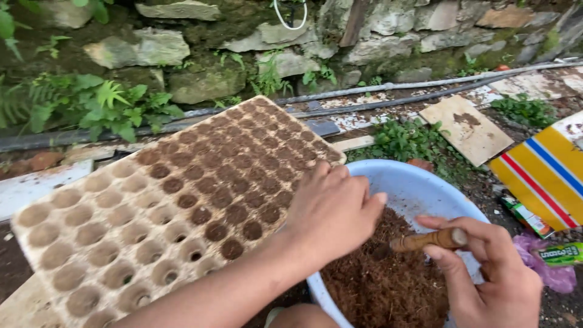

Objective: Mixing soil in a basin and preparing a seedling tray by poking holes in the soil using a small wooden tool.

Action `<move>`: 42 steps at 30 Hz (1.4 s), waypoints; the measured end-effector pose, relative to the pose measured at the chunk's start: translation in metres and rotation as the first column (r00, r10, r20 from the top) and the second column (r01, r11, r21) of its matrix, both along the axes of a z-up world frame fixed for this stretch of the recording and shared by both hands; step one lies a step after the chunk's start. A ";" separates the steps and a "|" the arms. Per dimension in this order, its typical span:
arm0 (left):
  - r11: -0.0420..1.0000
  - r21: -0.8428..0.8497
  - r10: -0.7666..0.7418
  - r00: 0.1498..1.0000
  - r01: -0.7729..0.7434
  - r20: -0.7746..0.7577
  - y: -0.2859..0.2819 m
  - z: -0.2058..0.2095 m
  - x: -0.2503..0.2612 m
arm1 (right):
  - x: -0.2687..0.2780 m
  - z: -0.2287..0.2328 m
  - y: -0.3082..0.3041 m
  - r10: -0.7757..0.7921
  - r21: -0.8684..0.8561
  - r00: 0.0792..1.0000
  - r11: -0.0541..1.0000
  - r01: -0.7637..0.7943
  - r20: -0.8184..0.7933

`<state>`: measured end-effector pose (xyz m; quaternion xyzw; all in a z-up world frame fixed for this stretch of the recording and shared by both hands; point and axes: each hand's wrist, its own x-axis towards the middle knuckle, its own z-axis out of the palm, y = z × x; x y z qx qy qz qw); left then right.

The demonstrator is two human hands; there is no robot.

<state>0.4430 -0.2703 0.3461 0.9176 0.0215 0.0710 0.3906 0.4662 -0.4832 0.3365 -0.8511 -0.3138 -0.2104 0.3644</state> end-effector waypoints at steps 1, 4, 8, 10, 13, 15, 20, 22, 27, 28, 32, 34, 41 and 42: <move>0.971 0.239 0.012 0.999 -0.025 0.052 0.004 -0.009 0.015 | 0.012 -0.001 -0.003 -0.016 -0.055 0.995 0.998 0.010 -0.098; 0.781 0.625 -0.065 0.995 0.007 0.070 0.016 -0.032 0.045 | 0.036 -0.017 -0.004 -0.019 -0.042 0.927 0.999 0.003 -0.374; 0.418 0.883 -0.169 0.974 0.212 -0.154 0.021 -0.049 0.077 | 0.051 -0.043 -0.002 -0.024 -0.221 0.858 0.970 -0.105 -0.513; 0.353 0.901 -0.186 0.962 0.254 -0.199 0.021 -0.052 0.083 | 0.054 -0.054 -0.005 0.039 -0.187 0.857 0.970 -0.156 -0.514; 0.285 0.907 -0.212 0.943 0.311 -0.257 0.019 -0.057 0.089 | 0.053 -0.045 -0.009 0.065 -0.109 0.830 0.983 -0.149 -0.555; 0.281 0.901 -0.230 0.935 0.331 -0.272 0.018 -0.060 0.092 | 0.050 -0.041 -0.008 0.027 -0.065 0.801 0.994 -0.083 -0.597; 0.315 0.910 -0.281 0.942 0.271 -0.183 0.022 -0.074 0.086 | 0.055 -0.069 -0.013 0.203 -0.031 0.766 0.960 -0.279 -0.610; 0.328 0.881 -0.270 0.927 0.342 -0.260 0.016 -0.052 0.073 | 0.053 -0.054 -0.016 0.178 -0.008 0.813 0.976 -0.219 -0.554; 0.433 0.824 -0.332 0.914 0.365 -0.231 0.005 -0.035 0.038 | 0.041 -0.065 -0.017 0.203 -0.067 0.806 0.956 -0.287 -0.557; 0.506 0.788 -0.329 0.923 0.351 -0.199 0.004 -0.035 0.031 | 0.044 -0.056 -0.014 0.265 -0.055 0.843 0.943 -0.327 -0.467; 0.781 0.555 -0.268 0.956 0.287 -0.116 0.001 -0.046 0.011 | 0.039 -0.044 -0.014 0.365 0.115 0.819 0.929 -0.352 -0.443; 0.843 0.466 -0.240 0.963 0.268 -0.121 0.006 -0.053 0.006 | 0.041 -0.061 -0.012 0.353 0.031 0.822 0.924 -0.380 -0.447; 0.939 0.287 -0.190 0.982 0.188 -0.022 0.023 -0.075 -0.010 | 0.021 -0.060 -0.006 0.427 0.089 0.784 0.895 -0.436 -0.450; 0.938 0.286 -0.196 0.980 0.194 -0.022 0.021 -0.081 -0.014 | 0.021 -0.064 -0.006 0.422 0.089 0.786 0.898 -0.431 -0.451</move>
